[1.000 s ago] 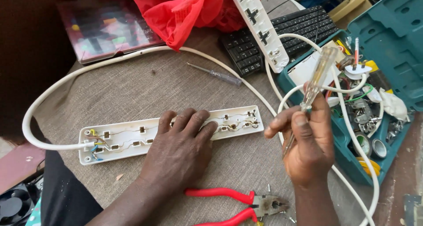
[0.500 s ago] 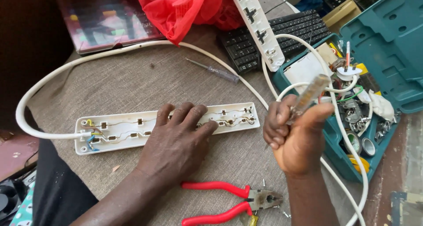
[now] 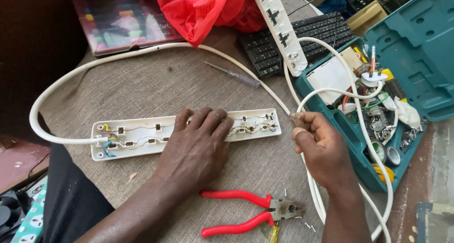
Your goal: Assembling and repairing a power extension strip by securing internal wiring and fastening the plastic casing with a screwdriver.
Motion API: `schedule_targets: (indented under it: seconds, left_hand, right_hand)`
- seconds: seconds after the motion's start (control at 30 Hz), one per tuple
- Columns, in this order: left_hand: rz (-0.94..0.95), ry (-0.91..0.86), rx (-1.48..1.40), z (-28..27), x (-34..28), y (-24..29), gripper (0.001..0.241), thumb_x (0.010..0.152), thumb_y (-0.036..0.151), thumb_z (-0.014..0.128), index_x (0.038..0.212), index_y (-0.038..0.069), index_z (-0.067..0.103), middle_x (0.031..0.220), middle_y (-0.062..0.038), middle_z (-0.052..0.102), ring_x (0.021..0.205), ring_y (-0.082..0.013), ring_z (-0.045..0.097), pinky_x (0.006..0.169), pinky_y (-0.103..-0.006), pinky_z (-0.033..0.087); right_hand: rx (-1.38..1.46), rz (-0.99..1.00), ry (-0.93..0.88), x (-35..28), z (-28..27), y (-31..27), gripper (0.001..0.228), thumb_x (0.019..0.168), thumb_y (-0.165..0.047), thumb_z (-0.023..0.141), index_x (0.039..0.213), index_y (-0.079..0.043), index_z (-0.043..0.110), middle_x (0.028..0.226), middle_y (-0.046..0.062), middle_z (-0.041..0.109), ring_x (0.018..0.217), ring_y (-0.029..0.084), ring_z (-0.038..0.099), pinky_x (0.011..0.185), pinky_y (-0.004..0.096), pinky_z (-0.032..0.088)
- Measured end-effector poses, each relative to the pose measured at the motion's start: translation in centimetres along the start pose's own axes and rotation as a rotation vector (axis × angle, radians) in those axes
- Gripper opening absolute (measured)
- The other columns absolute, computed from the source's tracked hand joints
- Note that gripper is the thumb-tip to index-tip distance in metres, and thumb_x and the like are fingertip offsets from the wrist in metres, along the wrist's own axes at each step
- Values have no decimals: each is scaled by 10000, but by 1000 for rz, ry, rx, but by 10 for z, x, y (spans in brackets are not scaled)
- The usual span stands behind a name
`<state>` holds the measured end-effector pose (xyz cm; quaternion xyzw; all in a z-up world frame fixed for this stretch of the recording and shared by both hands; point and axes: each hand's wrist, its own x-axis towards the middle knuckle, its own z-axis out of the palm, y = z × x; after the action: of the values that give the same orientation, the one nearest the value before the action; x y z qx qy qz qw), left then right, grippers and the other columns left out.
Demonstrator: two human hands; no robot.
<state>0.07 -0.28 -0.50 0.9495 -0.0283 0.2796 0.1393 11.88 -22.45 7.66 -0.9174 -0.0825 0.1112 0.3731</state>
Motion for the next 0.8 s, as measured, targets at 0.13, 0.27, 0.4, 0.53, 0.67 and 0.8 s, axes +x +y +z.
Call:
schedule_targets:
  seconds: [0.13, 0.27, 0.4, 0.53, 0.67, 0.8]
  left_hand:
    - [0, -12, 7, 2, -2, 0, 311, 878, 286, 633, 1154, 152, 682, 1241, -72, 669, 1157, -302, 613, 1007, -497, 410]
    - [38, -1, -22, 1, -2, -1, 214, 920, 243, 612, 1109, 170, 682, 1262, -111, 652, 1160, -334, 601, 985, -531, 414]
    - [32, 0, 3, 2, -2, 0, 194, 933, 275, 625, 1097, 195, 691, 1263, -87, 655, 1171, -319, 603, 998, -531, 421]
    - [51, -1, 5, 4, -2, -1, 267, 915, 282, 614, 1170, 288, 693, 1278, -82, 634, 1182, -321, 601, 1001, -549, 406]
    - [80, -34, -27, 1, -5, -6, 341, 908, 298, 626, 1243, 300, 692, 1309, -117, 604, 1188, -344, 578, 982, -566, 406]
    - [86, -41, -35, 2, -5, -5, 343, 910, 325, 618, 1244, 301, 694, 1287, -105, 599, 1196, -344, 568, 989, -576, 393]
  right_hand:
    - [80, -226, 85, -1, 4, 8, 202, 998, -320, 672, 929, -137, 621, 780, -63, 470, 706, 91, 429, 691, 287, 414]
    - [389, -226, 82, -11, -2, -4, 390, 1047, -502, 542, 1088, -126, 635, 744, -43, 446, 603, 76, 405, 491, 229, 338]
    - [729, -487, 111, -22, -19, -35, 509, 974, -673, 680, 764, -223, 566, 602, -62, 433, 446, 61, 392, 411, 231, 362]
    - [746, -565, 147, -15, -6, -53, 460, 1015, -606, 685, 921, -156, 671, 770, 3, 631, 585, 118, 641, 527, 295, 649]
    - [1022, -642, 75, -7, 19, -76, 348, 982, -517, 721, 995, -182, 628, 619, -32, 363, 490, 102, 358, 466, 288, 368]
    - [1117, -393, 42, -16, 19, -95, 596, 621, -730, 698, 587, -174, 487, 445, -8, 223, 371, 117, 156, 393, 293, 183]
